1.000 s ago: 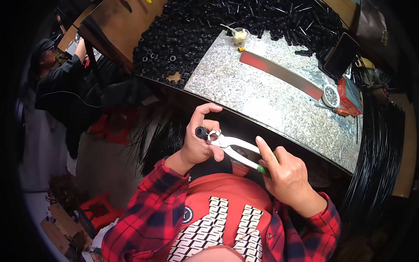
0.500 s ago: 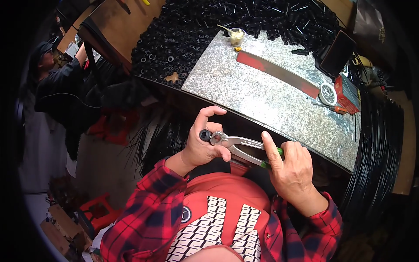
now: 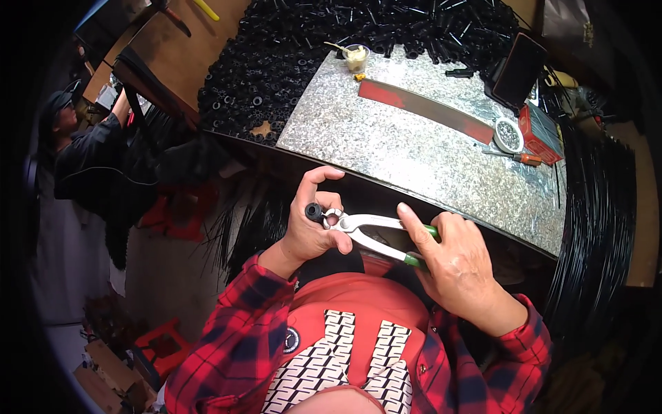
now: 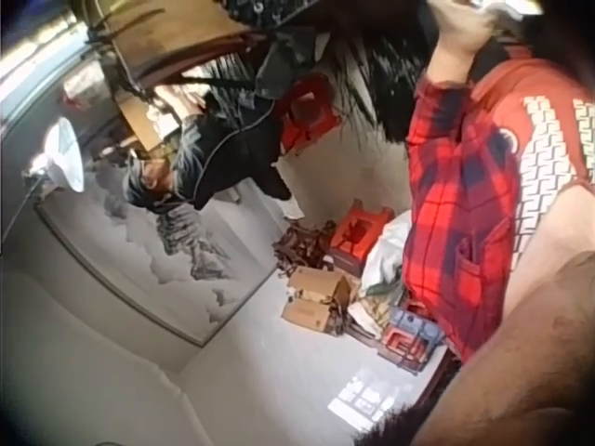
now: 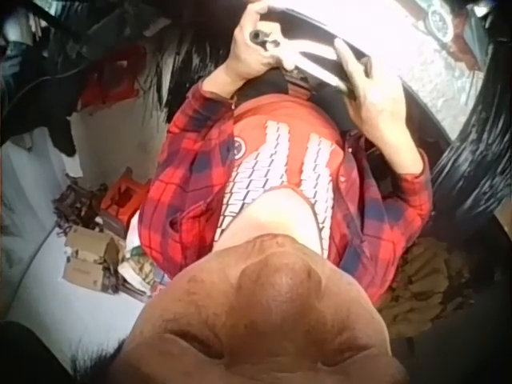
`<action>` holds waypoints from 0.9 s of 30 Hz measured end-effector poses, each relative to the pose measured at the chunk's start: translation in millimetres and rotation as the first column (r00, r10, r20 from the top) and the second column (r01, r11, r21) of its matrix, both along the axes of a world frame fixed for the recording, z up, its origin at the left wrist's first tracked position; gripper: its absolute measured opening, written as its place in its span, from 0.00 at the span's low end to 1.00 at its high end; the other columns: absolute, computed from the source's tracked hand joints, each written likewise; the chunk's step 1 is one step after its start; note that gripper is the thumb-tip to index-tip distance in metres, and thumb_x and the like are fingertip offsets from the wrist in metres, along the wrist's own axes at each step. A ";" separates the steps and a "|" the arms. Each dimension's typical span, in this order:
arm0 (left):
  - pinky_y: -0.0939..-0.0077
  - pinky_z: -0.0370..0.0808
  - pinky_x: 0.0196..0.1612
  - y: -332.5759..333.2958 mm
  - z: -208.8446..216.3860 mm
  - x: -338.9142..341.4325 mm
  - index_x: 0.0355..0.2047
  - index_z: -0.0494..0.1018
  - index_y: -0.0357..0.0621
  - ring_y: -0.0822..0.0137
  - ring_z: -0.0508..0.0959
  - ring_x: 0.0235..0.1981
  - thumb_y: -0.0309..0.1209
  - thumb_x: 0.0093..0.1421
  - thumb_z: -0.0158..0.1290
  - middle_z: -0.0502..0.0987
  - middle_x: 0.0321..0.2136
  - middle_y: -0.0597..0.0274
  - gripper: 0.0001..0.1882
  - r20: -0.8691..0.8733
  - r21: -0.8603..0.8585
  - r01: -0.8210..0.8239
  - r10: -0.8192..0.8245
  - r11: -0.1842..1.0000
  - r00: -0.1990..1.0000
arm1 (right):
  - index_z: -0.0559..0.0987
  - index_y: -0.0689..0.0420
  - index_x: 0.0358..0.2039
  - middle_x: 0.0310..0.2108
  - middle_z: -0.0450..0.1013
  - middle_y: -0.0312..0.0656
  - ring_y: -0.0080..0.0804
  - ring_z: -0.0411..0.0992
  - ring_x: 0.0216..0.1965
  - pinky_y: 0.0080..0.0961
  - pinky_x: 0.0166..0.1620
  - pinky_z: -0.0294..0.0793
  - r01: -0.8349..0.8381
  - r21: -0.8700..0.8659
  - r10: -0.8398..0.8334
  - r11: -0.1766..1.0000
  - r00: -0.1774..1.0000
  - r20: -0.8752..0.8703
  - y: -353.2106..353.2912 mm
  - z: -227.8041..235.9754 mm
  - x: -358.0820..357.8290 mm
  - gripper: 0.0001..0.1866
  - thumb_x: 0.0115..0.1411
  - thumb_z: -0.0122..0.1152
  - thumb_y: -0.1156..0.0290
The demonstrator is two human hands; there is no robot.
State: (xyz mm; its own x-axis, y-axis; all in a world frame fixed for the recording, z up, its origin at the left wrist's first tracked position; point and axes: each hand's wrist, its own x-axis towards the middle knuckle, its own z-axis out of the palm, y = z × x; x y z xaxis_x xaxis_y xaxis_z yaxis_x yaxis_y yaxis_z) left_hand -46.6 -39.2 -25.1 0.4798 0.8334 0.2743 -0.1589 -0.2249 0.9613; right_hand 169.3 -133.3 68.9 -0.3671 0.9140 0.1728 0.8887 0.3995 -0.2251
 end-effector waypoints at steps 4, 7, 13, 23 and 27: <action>0.90 0.53 0.20 0.2 -2.2 -2.5 0.51 0.57 0.41 0.86 0.59 0.15 0.44 0.30 0.74 0.60 0.11 0.77 0.52 0.118 -0.091 0.044 -0.033 0.995 0.992 | 0.69 0.49 0.55 0.25 0.61 0.41 0.36 0.64 0.24 0.31 0.27 0.63 -0.015 0.044 0.013 0.999 0.999 0.045 -8.1 4.5 4.5 0.36 0.41 0.66 0.75; 0.90 0.55 0.19 0.3 -1.7 -3.7 0.53 0.55 0.40 0.85 0.60 0.14 0.50 0.24 0.71 0.61 0.13 0.77 0.57 0.036 -0.066 0.077 -0.075 0.995 0.997 | 0.71 0.48 0.54 0.23 0.61 0.40 0.34 0.64 0.22 0.29 0.24 0.63 -0.010 0.051 0.007 0.999 0.998 0.058 -15.9 4.7 6.0 0.34 0.42 0.66 0.75; 0.90 0.54 0.19 -7.5 3.4 0.6 0.50 0.57 0.40 0.86 0.61 0.15 0.41 0.31 0.73 0.62 0.12 0.76 0.49 -0.044 -0.008 0.136 -0.136 0.991 0.990 | 0.70 0.49 0.55 0.21 0.59 0.38 0.29 0.62 0.17 0.27 0.19 0.61 -0.038 0.037 0.033 0.999 0.990 0.140 -22.0 9.4 7.6 0.34 0.44 0.64 0.75; 0.92 0.58 0.22 -3.8 3.3 -5.8 0.50 0.58 0.39 0.84 0.66 0.21 0.30 0.42 0.69 0.69 0.24 0.62 0.39 0.112 -0.101 0.146 -0.135 0.984 0.985 | 0.68 0.54 0.56 0.23 0.63 0.42 0.37 0.65 0.19 0.31 0.23 0.66 -0.078 -0.267 0.018 0.960 0.975 -0.219 -9.6 -6.3 3.3 0.34 0.45 0.64 0.77; 0.89 0.61 0.15 12.1 29.9 -37.7 0.47 0.59 0.42 0.80 0.60 0.14 0.57 0.49 0.58 0.68 0.26 0.60 0.37 0.278 -0.057 -0.211 0.219 0.976 0.936 | 0.67 0.57 0.57 0.33 0.71 0.48 0.39 0.71 0.31 0.31 0.35 0.70 -0.079 -0.386 -0.074 0.919 0.927 -0.367 8.1 -9.1 6.7 0.36 0.45 0.69 0.74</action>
